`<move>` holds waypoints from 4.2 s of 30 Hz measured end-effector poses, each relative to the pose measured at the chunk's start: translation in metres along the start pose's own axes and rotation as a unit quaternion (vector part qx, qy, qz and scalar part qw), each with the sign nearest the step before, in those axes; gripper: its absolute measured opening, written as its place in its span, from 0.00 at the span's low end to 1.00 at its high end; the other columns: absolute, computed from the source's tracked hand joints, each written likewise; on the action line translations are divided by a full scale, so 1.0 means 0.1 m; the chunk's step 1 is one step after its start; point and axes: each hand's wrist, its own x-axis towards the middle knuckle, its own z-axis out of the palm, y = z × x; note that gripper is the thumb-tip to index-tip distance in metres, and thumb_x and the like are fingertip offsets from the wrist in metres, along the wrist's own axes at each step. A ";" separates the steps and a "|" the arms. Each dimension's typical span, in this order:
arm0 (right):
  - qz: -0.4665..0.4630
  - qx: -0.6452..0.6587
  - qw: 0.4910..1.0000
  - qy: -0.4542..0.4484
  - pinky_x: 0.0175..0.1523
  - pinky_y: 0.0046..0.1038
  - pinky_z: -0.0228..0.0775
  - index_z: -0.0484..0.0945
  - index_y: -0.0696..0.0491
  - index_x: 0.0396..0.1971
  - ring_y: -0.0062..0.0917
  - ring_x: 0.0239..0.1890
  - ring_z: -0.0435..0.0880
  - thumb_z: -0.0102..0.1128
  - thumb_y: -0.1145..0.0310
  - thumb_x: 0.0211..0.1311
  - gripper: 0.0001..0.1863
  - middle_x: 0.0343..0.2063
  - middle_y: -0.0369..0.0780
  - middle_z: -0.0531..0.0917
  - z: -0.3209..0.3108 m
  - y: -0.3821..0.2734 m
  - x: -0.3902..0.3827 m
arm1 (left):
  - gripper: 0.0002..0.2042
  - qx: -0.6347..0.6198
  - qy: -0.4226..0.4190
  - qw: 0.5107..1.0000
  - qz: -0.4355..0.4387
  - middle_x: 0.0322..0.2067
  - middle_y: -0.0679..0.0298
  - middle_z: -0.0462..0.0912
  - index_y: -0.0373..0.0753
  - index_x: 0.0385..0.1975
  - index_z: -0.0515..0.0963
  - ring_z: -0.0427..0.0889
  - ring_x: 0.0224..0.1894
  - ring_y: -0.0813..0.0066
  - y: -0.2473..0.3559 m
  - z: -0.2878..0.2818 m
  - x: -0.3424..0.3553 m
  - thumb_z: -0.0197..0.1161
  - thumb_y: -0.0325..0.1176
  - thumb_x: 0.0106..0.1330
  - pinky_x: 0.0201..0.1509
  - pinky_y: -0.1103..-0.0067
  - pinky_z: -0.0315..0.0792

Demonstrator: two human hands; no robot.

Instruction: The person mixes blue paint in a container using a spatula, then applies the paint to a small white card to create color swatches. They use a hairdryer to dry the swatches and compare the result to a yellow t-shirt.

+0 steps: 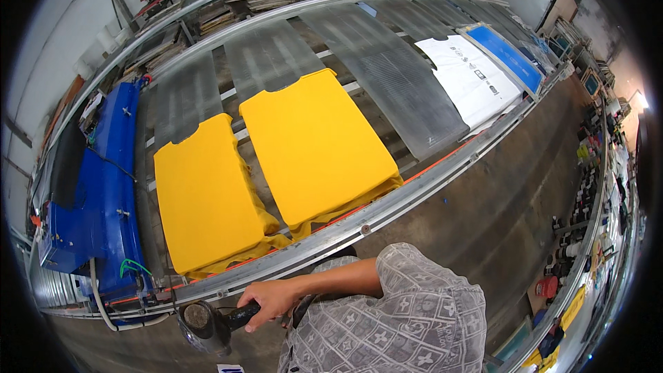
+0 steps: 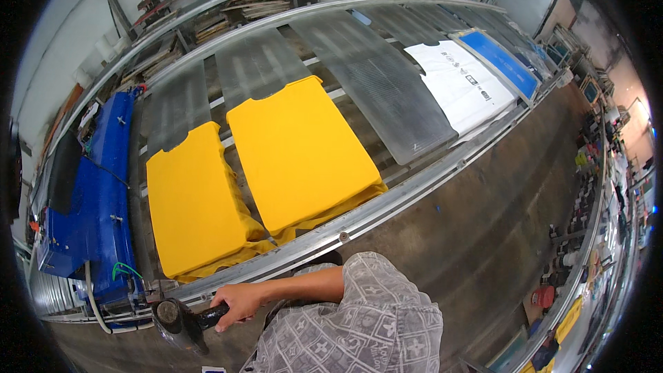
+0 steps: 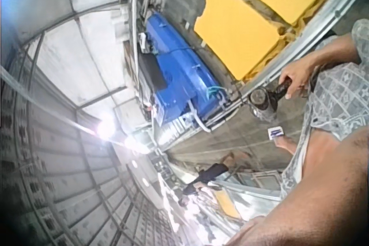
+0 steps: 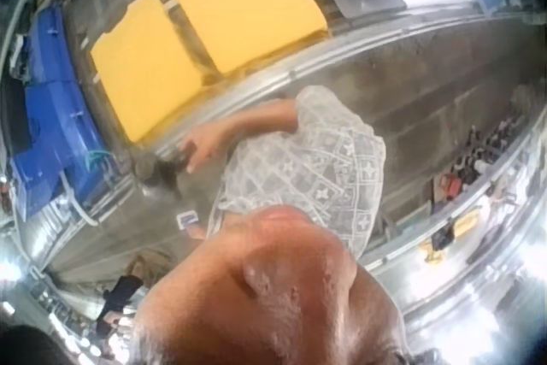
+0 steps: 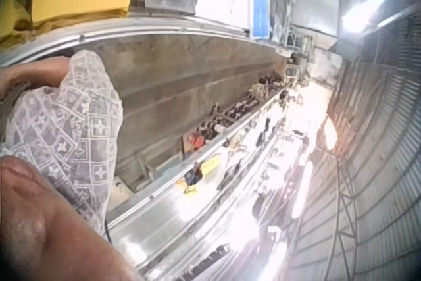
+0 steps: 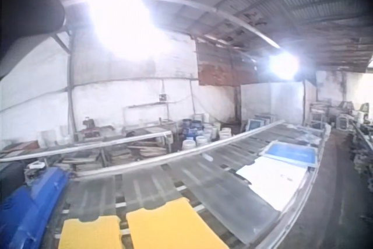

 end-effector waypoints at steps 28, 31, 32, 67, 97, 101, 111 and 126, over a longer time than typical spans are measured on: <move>0.178 -0.022 0.968 -0.176 0.17 0.21 0.61 0.75 0.60 0.31 0.19 0.12 0.70 0.65 0.63 0.54 0.15 0.12 0.37 0.73 -0.02 0.34 0.43 | 0.22 0.091 0.326 0.920 -0.196 0.15 0.58 0.74 0.30 0.21 0.75 0.70 0.20 0.74 -0.62 -1.11 -1.66 0.55 0.46 0.66 0.27 0.72 0.64; 0.175 -0.029 0.966 -0.186 0.16 0.22 0.61 0.75 0.61 0.32 0.20 0.11 0.69 0.66 0.62 0.54 0.17 0.11 0.38 0.72 0.01 0.33 0.47 | 0.22 0.118 0.342 0.905 -0.223 0.15 0.56 0.73 0.30 0.22 0.74 0.71 0.19 0.70 -0.46 -1.11 -1.80 0.54 0.47 0.65 0.26 0.70 0.64; 0.170 -0.024 0.967 -0.188 0.16 0.23 0.61 0.74 0.61 0.32 0.20 0.11 0.69 0.66 0.60 0.55 0.18 0.11 0.38 0.72 0.01 0.34 0.48 | 0.22 0.116 0.354 0.902 -0.216 0.14 0.56 0.73 0.30 0.21 0.74 0.71 0.19 0.70 -0.42 -1.11 -1.81 0.54 0.46 0.65 0.26 0.69 0.64; 0.171 -0.030 0.971 -0.164 0.15 0.23 0.61 0.71 0.60 0.33 0.22 0.10 0.69 0.64 0.61 0.55 0.18 0.11 0.39 0.70 0.13 0.24 0.39 | 0.22 0.045 0.347 0.912 -0.216 0.15 0.61 0.73 0.30 0.21 0.74 0.70 0.20 0.73 -0.15 -1.24 -1.67 0.54 0.47 0.65 0.26 0.71 0.63; 0.168 -0.014 0.972 -0.163 0.16 0.24 0.62 0.71 0.60 0.35 0.23 0.11 0.69 0.64 0.62 0.55 0.18 0.12 0.39 0.70 0.02 0.33 0.40 | 0.22 0.058 0.322 0.922 -0.207 0.15 0.65 0.67 0.31 0.22 0.73 0.62 0.20 0.78 -0.30 -1.14 -1.65 0.54 0.46 0.67 0.24 0.72 0.56; 0.164 -0.006 0.972 -0.170 0.16 0.24 0.62 0.71 0.60 0.35 0.23 0.11 0.69 0.64 0.62 0.55 0.18 0.12 0.39 0.70 0.05 0.32 0.40 | 0.23 0.063 0.314 0.921 -0.220 0.15 0.59 0.70 0.30 0.22 0.72 0.67 0.20 0.71 -0.31 -1.14 -1.66 0.54 0.48 0.66 0.26 0.70 0.62; 0.169 -0.011 0.971 -0.170 0.16 0.24 0.62 0.71 0.60 0.35 0.22 0.11 0.69 0.64 0.61 0.56 0.18 0.12 0.39 0.70 0.05 0.31 0.40 | 0.22 0.063 0.310 0.927 -0.203 0.15 0.61 0.69 0.30 0.23 0.73 0.64 0.20 0.74 -0.27 -1.13 -1.67 0.53 0.47 0.67 0.25 0.70 0.58; 0.157 0.004 0.972 -0.172 0.16 0.24 0.61 0.68 0.58 0.38 0.22 0.11 0.67 0.63 0.62 0.56 0.19 0.12 0.39 0.70 0.01 0.30 0.34 | 0.22 0.071 0.315 0.922 -0.212 0.17 0.56 0.74 0.30 0.24 0.75 0.70 0.21 0.66 -0.27 -1.01 -1.72 0.52 0.47 0.66 0.27 0.68 0.63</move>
